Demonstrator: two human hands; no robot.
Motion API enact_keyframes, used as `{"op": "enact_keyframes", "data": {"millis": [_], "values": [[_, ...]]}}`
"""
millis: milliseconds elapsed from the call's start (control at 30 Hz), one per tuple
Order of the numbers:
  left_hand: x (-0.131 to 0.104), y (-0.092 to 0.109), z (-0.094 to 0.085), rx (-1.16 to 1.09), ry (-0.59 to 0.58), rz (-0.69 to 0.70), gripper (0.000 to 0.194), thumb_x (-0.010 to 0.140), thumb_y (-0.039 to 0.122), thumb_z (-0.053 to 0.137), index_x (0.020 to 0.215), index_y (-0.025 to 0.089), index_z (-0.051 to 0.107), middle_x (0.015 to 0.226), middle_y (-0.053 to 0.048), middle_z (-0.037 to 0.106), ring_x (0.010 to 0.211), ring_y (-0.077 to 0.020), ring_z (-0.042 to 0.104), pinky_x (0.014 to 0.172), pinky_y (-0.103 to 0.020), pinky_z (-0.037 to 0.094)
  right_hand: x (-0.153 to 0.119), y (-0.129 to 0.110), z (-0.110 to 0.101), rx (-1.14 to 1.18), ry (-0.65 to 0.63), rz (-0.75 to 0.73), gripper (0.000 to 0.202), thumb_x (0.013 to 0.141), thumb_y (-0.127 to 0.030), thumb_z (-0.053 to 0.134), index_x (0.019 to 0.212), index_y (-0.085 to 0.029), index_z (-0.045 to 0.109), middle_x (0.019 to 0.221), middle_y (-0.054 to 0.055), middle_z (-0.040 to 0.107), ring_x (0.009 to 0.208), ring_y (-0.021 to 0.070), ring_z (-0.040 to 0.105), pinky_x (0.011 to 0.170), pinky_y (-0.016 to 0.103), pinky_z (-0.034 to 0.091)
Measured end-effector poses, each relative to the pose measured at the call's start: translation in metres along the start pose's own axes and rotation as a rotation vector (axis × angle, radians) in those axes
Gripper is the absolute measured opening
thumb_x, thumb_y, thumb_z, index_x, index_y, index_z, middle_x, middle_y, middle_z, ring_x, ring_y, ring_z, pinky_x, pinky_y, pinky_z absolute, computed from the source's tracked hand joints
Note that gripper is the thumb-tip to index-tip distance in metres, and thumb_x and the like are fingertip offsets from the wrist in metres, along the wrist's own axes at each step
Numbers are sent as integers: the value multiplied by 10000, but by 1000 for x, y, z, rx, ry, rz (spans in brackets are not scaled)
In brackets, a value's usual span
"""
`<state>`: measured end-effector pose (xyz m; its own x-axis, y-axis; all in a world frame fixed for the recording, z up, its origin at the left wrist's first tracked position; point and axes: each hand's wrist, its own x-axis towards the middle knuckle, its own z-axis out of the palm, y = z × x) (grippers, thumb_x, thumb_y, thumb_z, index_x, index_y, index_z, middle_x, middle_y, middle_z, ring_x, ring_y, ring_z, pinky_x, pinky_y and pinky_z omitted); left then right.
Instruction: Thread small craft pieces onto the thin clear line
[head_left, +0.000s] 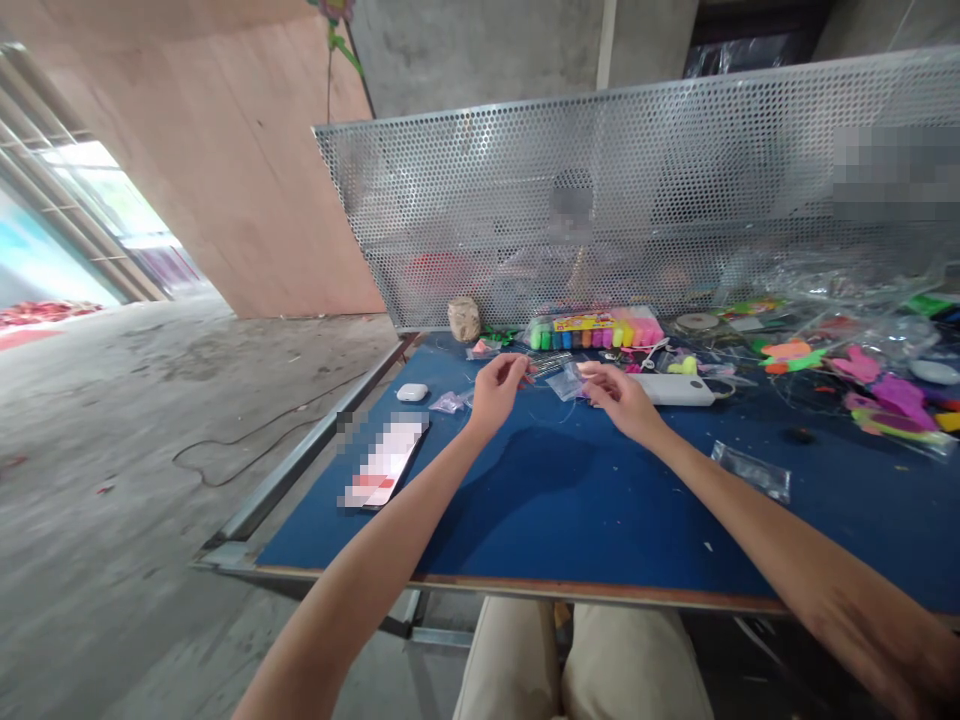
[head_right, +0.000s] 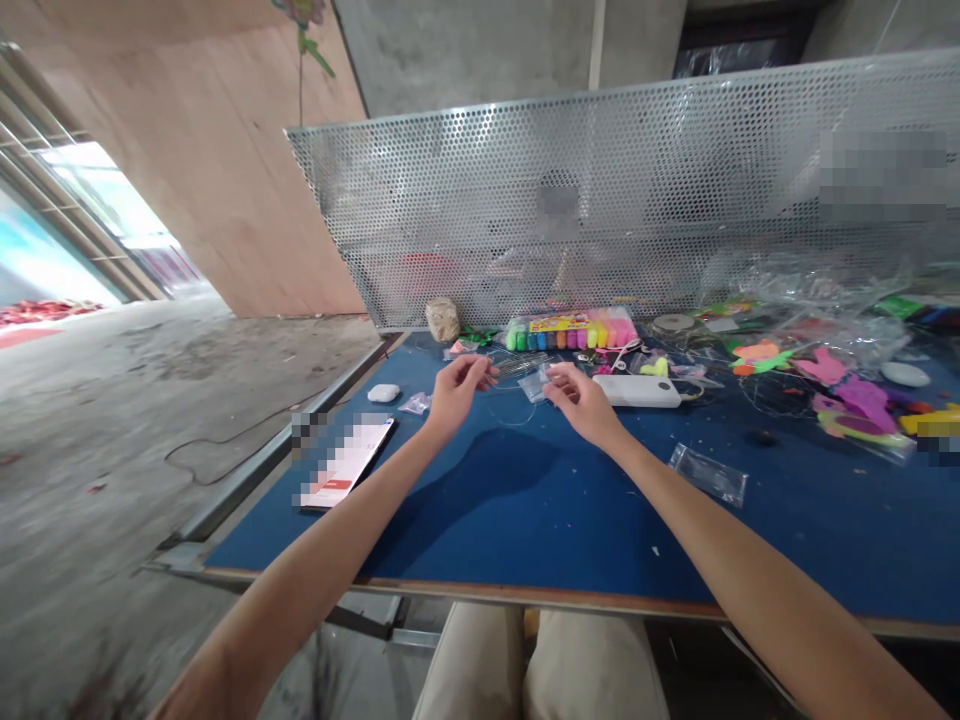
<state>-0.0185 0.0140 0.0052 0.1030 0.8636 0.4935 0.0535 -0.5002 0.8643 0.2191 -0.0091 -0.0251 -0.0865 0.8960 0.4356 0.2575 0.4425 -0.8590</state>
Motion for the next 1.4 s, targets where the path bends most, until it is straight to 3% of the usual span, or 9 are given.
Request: {"op": "enact_keyframes", "data": {"millis": [100,233,567,733,867,1000,1233,1333,1400], "values": [[2,-7,2,-296,62,-177,276,911,438,578,978,171,599,1045,-100,735,867,-193,724,755,-315,580,1,1,2,241,35,103,465,883,-560,575,1217,-238,599,1086,84,678,795,184,651,726,339,560],[0,-12,8,-395,56,-309,252,919,411,576,970,167,540,1165,-147,705,1003,-225,715,856,-367,576,-3,-1,7,333,-195,189,475,886,-587,565,1128,-188,657,1058,110,696,886,203,650,783,346,555],[-7,-16,9,192,64,-232,179,970,399,463,996,222,475,1131,-81,729,696,-177,731,618,-298,520,-12,-18,4,85,-468,15,374,845,-492,657,1123,-244,683,1075,65,718,967,235,665,887,385,530],[-8,-3,1,439,-21,-63,248,985,397,448,1192,266,481,982,-18,764,628,-177,711,675,-305,504,-9,-16,2,113,-376,35,336,886,-505,596,974,-212,734,896,59,732,756,190,653,747,340,541],[-3,1,-9,510,-62,141,338,1019,386,361,1336,282,414,1122,-21,732,913,-191,723,787,-296,502,-5,-3,1,230,-215,125,375,862,-533,613,925,-180,723,811,58,711,659,168,626,657,323,539],[9,-13,-24,593,-80,120,273,1007,386,396,1211,268,535,1037,-20,750,895,-182,712,807,-283,494,-1,8,0,270,-79,153,374,852,-537,616,882,-171,687,780,66,699,654,179,645,626,321,553],[19,-40,-37,590,-285,-128,511,987,538,306,903,202,683,725,-35,737,565,-166,647,608,-259,479,2,12,-3,-224,-101,34,287,900,-441,540,905,-202,699,791,59,724,695,216,673,652,342,546],[20,-34,-43,655,-272,-71,459,931,566,438,882,213,727,749,-48,728,703,-192,661,681,-265,478,3,14,-5,-473,-77,-108,222,886,-345,568,1001,-218,708,1020,86,736,920,261,678,850,409,527],[20,-25,-46,694,-437,90,405,876,541,550,1075,233,723,917,-61,735,819,-208,661,755,-281,486,4,17,-6,-596,-92,-161,247,866,-309,598,1070,-212,699,1155,107,703,1062,296,637,950,454,483]]}}
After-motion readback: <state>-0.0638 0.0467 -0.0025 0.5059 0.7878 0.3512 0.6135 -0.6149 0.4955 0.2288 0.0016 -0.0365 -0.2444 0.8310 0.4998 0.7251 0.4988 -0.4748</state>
